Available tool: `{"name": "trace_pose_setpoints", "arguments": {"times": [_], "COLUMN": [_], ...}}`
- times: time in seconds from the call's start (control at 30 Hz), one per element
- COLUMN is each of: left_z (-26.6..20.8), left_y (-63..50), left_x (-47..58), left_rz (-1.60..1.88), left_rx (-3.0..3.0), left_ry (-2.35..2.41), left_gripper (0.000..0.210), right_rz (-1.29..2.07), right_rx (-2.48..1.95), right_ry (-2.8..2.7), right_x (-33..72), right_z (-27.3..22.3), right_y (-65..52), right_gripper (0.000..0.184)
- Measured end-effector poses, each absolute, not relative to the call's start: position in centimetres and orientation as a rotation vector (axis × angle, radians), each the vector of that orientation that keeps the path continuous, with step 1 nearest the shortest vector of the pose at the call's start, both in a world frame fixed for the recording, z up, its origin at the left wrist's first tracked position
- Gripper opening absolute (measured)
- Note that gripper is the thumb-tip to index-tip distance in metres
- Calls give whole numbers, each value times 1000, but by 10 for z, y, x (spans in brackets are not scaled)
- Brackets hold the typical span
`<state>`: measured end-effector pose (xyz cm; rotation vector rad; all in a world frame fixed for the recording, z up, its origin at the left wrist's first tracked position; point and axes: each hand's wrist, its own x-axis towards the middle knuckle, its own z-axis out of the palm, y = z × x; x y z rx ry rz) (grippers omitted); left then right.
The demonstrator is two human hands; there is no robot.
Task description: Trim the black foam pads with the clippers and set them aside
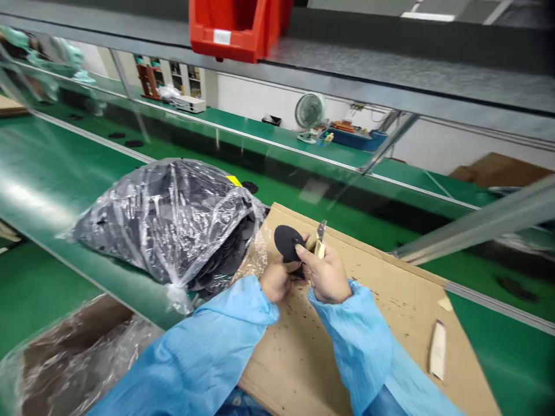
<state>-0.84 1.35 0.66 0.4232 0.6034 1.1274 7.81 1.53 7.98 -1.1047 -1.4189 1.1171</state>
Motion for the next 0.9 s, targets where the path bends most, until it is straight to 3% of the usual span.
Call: {"name": "trace_pose_setpoints", "arguments": {"times": [0.17,0.33,0.43,0.7,0.9], "left_z": [5,6,6,9,6], "left_y": [2,-1,-3,-2,-1], "left_x": [-4,-4,-3,-6,-2], "left_rz": [1171,1112,1127,1038,1226], "left_rx": [485,576,619,552,635], "left_ry": [614,664,661,755,779], "left_gripper": [42,44,48,42,49], "right_rz": [785,163,-37,-9,174], "right_rx": [-1183,-1232,-1142,-957,-1236], "right_ry": [-1337,-1564,-1763,-1823,-1498], "right_x": [139,148,145,151,146], "right_z": [40,-2,-4,2,2], "right_y": [1,-11,-16,-12,-20], "right_gripper": [22,6,11,29,20]}}
